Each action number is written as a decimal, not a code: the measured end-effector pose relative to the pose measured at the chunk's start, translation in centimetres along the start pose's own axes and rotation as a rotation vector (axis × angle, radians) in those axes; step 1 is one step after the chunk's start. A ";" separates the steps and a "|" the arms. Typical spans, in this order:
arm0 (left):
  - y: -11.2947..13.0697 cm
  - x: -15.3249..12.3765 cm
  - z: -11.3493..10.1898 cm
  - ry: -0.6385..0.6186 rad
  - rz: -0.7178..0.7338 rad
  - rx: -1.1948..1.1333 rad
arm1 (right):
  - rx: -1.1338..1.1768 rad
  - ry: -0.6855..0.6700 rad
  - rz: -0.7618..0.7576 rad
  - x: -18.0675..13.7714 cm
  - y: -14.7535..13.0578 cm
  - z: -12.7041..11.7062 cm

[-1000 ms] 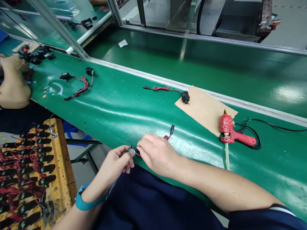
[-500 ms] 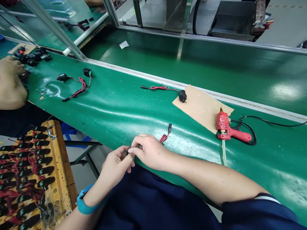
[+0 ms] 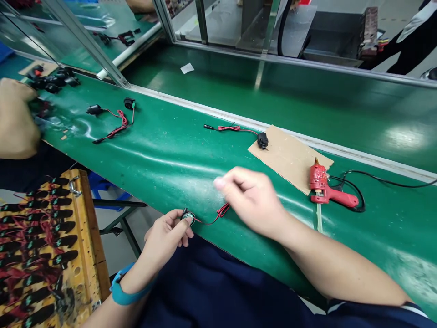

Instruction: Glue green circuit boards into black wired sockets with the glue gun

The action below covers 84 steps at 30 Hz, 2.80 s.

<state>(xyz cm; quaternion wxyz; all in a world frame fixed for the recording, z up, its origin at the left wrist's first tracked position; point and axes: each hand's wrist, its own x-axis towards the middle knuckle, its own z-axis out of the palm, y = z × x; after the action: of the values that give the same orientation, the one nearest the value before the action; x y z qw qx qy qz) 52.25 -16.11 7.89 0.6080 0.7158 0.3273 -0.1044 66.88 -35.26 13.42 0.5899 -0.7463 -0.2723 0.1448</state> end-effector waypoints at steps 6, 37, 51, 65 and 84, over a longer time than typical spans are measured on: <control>-0.2 -0.2 0.0 0.040 0.035 0.061 | -0.280 -0.387 -0.150 -1.5 1.6 3.8; -2.3 -0.2 0.5 -0.010 0.106 -0.043 | 0.510 0.567 -0.014 3.7 1.3 -2.5; -2.5 -0.1 0.4 0.042 0.194 0.122 | -0.642 -0.450 -0.101 -1.3 2.9 5.5; -2.2 0.1 0.6 0.093 0.252 0.230 | -0.666 -0.410 -0.092 -1.7 3.6 6.0; -2.8 0.0 0.5 0.067 0.197 0.158 | -0.640 -0.445 -0.114 -1.5 3.4 5.8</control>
<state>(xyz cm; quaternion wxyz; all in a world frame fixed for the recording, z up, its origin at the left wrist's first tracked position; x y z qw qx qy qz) 50.72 -16.40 5.56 0.5459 0.7931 0.2663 -0.0457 63.33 -32.02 8.52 0.2611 -0.8265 -0.4660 0.1780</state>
